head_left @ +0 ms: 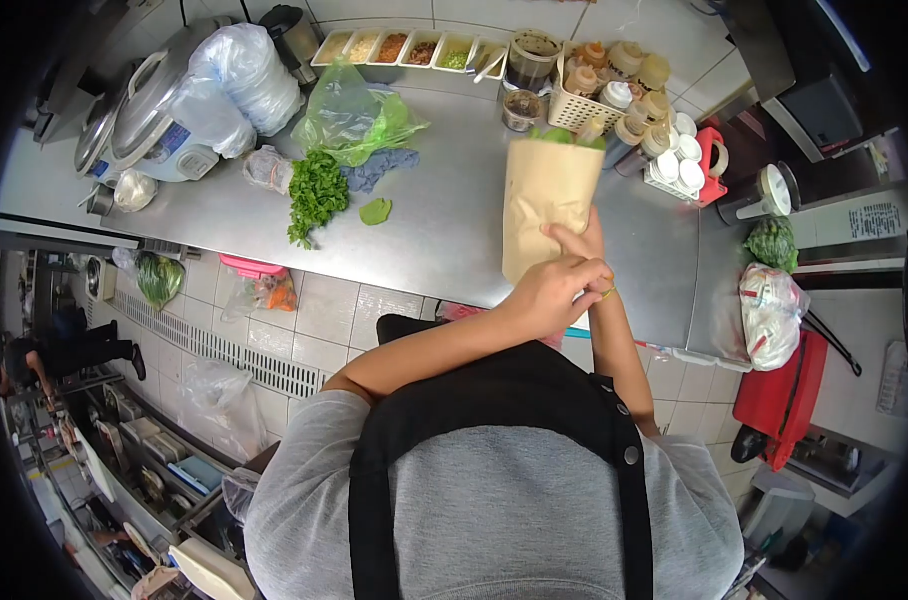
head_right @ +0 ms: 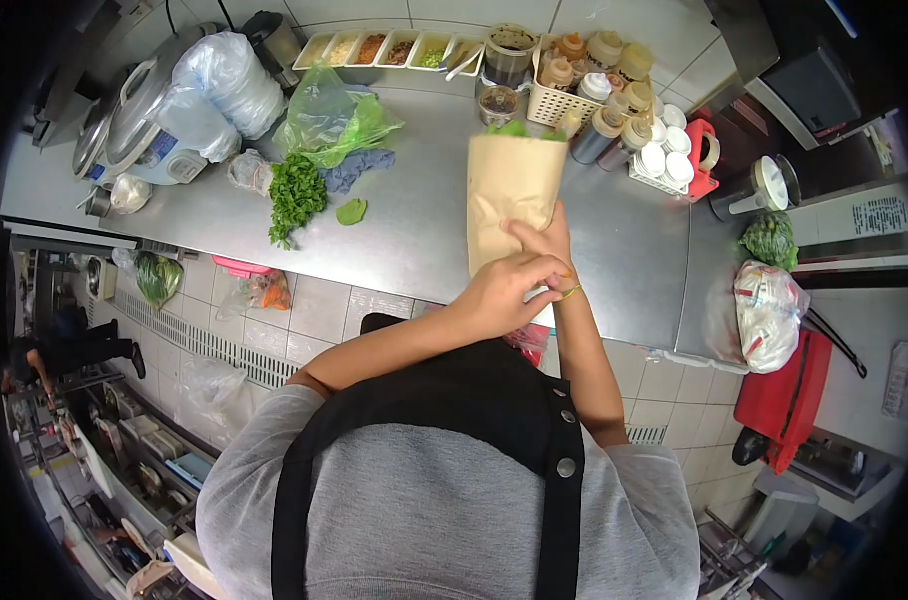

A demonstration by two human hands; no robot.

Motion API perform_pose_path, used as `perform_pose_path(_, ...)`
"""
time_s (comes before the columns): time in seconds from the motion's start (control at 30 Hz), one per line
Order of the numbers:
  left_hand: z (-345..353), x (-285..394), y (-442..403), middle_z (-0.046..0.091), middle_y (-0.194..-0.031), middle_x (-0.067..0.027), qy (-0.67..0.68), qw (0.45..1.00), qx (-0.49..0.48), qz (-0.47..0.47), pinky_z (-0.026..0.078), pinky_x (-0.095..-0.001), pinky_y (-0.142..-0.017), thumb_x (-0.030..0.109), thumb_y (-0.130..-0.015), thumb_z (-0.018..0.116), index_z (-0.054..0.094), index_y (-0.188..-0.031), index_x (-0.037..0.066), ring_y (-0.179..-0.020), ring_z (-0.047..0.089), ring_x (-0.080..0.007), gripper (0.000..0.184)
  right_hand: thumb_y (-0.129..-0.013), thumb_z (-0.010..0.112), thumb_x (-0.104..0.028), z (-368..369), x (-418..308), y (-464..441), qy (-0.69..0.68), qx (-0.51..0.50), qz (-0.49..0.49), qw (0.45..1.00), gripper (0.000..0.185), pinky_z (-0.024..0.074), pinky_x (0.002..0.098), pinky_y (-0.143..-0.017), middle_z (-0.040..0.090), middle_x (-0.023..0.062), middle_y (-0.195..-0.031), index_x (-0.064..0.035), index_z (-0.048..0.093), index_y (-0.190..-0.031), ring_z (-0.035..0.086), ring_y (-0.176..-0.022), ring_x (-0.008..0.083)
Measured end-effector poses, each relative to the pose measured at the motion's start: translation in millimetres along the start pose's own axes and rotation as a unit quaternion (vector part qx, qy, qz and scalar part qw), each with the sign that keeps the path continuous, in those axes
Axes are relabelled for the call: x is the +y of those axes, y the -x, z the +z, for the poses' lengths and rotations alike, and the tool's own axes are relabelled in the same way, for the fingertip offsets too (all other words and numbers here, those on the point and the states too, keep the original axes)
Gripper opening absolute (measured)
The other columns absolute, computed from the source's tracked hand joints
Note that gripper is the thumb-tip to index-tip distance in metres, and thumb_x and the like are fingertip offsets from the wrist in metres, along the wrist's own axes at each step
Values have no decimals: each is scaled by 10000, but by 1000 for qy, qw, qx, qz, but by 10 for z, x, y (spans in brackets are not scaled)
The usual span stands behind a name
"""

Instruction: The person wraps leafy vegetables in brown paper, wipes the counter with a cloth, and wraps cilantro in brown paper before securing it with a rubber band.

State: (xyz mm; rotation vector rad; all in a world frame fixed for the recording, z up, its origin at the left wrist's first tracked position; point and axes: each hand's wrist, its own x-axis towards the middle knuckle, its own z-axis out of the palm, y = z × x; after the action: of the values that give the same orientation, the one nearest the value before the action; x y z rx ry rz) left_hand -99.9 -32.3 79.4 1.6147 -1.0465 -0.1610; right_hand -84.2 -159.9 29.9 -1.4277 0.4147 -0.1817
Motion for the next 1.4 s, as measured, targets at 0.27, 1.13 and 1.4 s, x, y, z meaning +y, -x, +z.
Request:
perform_pose_path(0.27,55,8,-53,620,-796,-102,-6,997,32,65,493,-345,-651,-8,-734,662,585,-946,38,-729,618,-264,230,-665,724,-33,4,-35,-157,-76,93,-74,990,520,478,301,-772,584,122,-1010,43,462,-1107,580,-860,193)
perform_pose_path(1.13,-849,-314,-274,394,-827,1,213,932,268,-118,302,-179,-441,-143,-654,579,368,-1232,116,-525,381,-27,667,-674,759,-40,274,-35,288,-101,-32,-4,994,567,504,308,-805,598,114,-1058,11,454,-1150,609,-924,182)
perform_pose_path(1.4,-1161,-533,109,401,-715,40,397,822,307,-268,273,-204,-387,-114,-693,642,398,-1169,73,-509,376,-29,567,-701,767,-67,294,21,226,-120,-96,14,988,623,476,318,-881,576,123,-1122,19,415,-1207,579,-1012,194)
